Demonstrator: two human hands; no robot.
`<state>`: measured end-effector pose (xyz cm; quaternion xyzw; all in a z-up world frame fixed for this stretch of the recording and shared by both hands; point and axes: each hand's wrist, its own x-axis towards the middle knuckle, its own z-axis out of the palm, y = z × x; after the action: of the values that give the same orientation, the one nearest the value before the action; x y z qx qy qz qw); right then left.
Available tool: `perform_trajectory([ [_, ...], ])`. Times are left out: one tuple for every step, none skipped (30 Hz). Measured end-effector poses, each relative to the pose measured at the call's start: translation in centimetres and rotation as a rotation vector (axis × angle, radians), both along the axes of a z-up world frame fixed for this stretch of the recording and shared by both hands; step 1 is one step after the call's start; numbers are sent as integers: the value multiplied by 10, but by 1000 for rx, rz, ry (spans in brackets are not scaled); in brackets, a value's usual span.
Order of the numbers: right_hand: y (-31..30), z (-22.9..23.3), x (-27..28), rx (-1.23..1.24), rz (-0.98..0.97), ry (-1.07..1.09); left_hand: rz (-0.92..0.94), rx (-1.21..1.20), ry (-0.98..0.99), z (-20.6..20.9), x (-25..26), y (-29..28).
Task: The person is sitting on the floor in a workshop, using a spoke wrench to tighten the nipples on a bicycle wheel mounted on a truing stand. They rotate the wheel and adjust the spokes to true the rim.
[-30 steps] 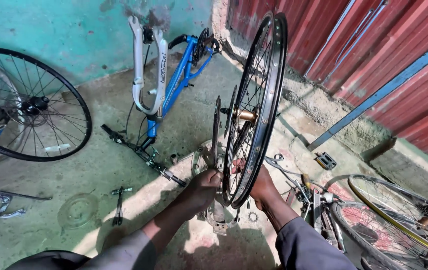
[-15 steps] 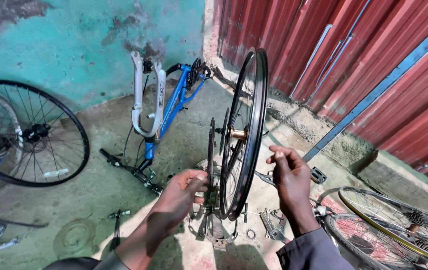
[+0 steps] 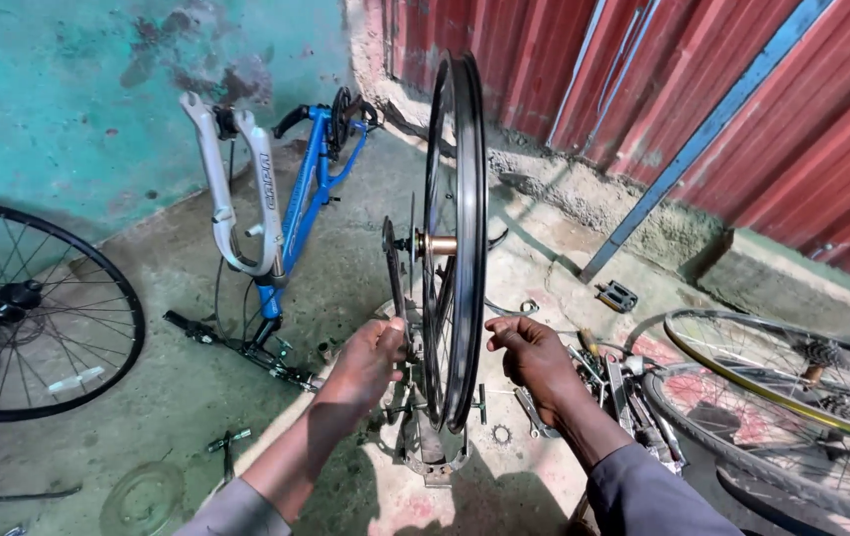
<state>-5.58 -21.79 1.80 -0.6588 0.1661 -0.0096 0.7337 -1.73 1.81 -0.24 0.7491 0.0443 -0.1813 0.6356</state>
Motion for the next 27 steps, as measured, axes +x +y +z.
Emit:
perform_trajectory([
  [-4, -8, 2, 4, -9, 6, -9, 4, 6, 0, -9, -4],
  [-10, -16, 3, -7, 31, 64, -25, -89, -47, 0, -18, -8],
  [-15, -23, 5, -17, 71, 122, -40, -183, -99, 0, -28, -13],
  [-16, -31, 3, -14, 67, 133, -43, -181, -88, 4, -34, -20],
  [-16, -38, 2, -8, 75, 169, -5, -27, 34, 9, -40, -26],
  [-17, -42, 10, -5, 81, 188, 33, 126, 138, 16, -38, -33],
  [-14, -35, 11, -6, 77, 181, 30, 125, 131, 9, -35, -35],
  [-10, -30, 9, -23, 92, 197, 13, 164, 41, -1, -37, -37],
  [-6, -25, 6, -40, 107, 213, -3, 203, -49, -10, -38, -38],
  [-3, -24, 8, -39, 106, 219, -4, 203, -43, -11, -39, -38],
  [-1, -22, 9, -70, 119, 206, 24, 170, -88, -11, -39, -38],
  [1, -19, 13, -105, 132, 186, 53, 132, -141, -11, -38, -39],
  [2, -16, 15, -109, 132, 185, 53, 128, -142, -6, -37, -41],
  [5, -12, 15, -91, 132, 190, 42, 129, -142, 0, -37, -42],
  [8, -8, 16, -72, 131, 195, 30, 129, -141, 5, -37, -42],
  [8, -16, 20, -73, 132, 194, 31, 128, -143, 2, -34, -43],
  [7, -25, 24, -62, 139, 157, 25, 123, -158, -1, -32, -44],
  [7, -34, 26, -50, 147, 124, 19, 119, -169, -4, -32, -45],
  [11, -27, 23, -51, 148, 126, 20, 118, -166, -10, -31, -46],
  [14, -21, 22, -39, 141, 136, 21, 165, -124, -17, -29, -47],
  [17, -14, 20, -28, 133, 146, 21, 211, -82, -24, -28, -48],
  [17, -13, 21, -28, 133, 151, 21, 210, -77, -26, -28, -49],
  [17, -11, 22, -76, 137, 125, 24, 183, -102, -29, -29, -50],
  [17, -10, 23, -124, 140, 98, 27, 155, -128, -31, -30, -51],
  [16, -8, 23, -125, 141, 102, 27, 154, -125, -35, -32, -52],
  [15, -6, 25, -167, 143, 88, 34, 177, -134, -38, -31, -53],
  [15, -3, 27, -209, 146, 73, 41, 199, -144, -41, -31, -54],
])
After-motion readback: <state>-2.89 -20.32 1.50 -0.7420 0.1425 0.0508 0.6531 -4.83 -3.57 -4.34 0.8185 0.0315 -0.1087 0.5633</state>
